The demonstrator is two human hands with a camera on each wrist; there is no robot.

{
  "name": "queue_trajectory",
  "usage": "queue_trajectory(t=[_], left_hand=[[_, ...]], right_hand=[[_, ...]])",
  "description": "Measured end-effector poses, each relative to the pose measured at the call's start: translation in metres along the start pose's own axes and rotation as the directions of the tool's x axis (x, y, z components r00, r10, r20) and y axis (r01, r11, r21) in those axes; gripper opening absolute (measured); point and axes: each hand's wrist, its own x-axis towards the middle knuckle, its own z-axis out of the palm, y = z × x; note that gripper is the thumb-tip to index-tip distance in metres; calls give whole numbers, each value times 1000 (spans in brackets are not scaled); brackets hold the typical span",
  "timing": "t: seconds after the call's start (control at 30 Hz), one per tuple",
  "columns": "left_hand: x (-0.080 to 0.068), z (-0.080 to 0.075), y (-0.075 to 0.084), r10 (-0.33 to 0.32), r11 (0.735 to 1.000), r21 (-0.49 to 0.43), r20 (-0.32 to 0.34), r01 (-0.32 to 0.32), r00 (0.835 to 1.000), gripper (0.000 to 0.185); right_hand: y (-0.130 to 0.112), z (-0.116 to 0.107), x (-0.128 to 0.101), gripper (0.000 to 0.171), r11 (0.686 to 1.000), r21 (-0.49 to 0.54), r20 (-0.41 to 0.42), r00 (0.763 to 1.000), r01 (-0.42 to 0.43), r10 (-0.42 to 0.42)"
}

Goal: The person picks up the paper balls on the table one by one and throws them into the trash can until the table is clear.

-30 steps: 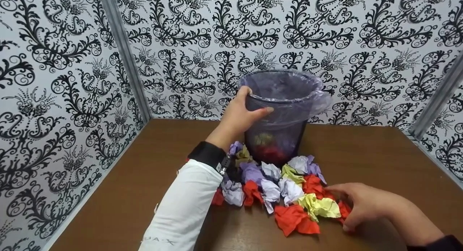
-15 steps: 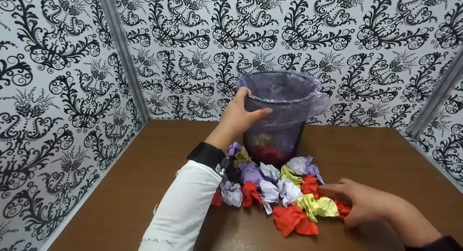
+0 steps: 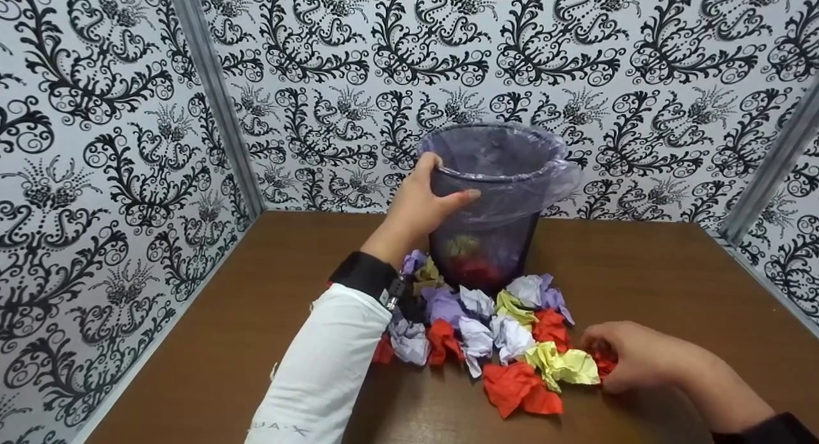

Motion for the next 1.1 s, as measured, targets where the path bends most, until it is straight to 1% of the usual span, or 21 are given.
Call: queue_trajectory(t=[0.07, 0.17, 0.3, 0.43, 0.47, 0.53, 0.6, 0.67, 0.7, 0.77, 0.83, 0.87, 0.9, 1.0, 1.1], left_hand=[[0, 0, 0, -2, 1000, -4, 2, 2, 1000, 70], [0, 0, 1, -6, 1000, -1, 1, 6, 1000, 70], [-1, 0, 1, -16, 1000, -2, 2, 16, 1000, 70], [-1, 0, 1, -17, 1000, -13, 3, 17, 1000, 70], [0, 1, 0, -12, 1000, -6, -2, 12, 1000, 70], [0, 1, 0, -4, 1000, 8, -12, 4, 1000, 71], [0, 1, -1, -2, 1000, 20, -17, 2, 1000, 71], [0, 1, -1, -3, 999, 36, -25, 4, 1000, 71], [0, 1, -1, -8, 999, 36, -25, 9, 1000, 71], [0, 1, 0, -22, 999, 30, -18, 22, 1000, 70], [0, 1, 0, -32, 999, 25, -12, 33, 999, 71], [0, 1, 0, -37, 999, 20, -7, 37, 999, 71], [0, 1, 1, -40, 999, 13, -3, 41, 999, 71], [0, 1, 1, -46, 999, 1, 3, 46, 999, 71], [0, 0, 2, -43, 999, 4, 1, 43, 999, 71]], right_hand=[[1, -1, 0, 41, 1000, -2, 9, 1000, -11, 11], [4, -2, 0, 38, 1000, -28, -12, 1000, -9, 9], [8, -3, -1, 37, 994, -110, -72, 997, 0, -8], [14, -6, -2, 37, 981, -195, -114, 993, -21, -2], [16, -7, -3, 35, 977, -213, -127, 992, -10, -17], [18, -8, -3, 33, 975, -221, -141, 990, -6, -26], [20, -9, -3, 32, 978, -207, -149, 988, 9, -41], [19, -10, -2, 37, 984, -176, -155, 987, 18, -45], [19, -10, -3, 44, 989, -151, -153, 988, 7, -31], [18, -10, -3, 56, 992, -124, -150, 988, 8, -27], [17, -9, -4, 63, 991, -129, -164, 986, 20, -41], [18, -9, -4, 63, 990, -141, -168, 984, 30, -53], [18, -9, -4, 60, 987, -157, -172, 983, 33, -61], [20, -8, -4, 44, 978, -204, -186, 979, 39, -78], [21, -8, -4, 35, 979, -203, -186, 980, 36, -75]])
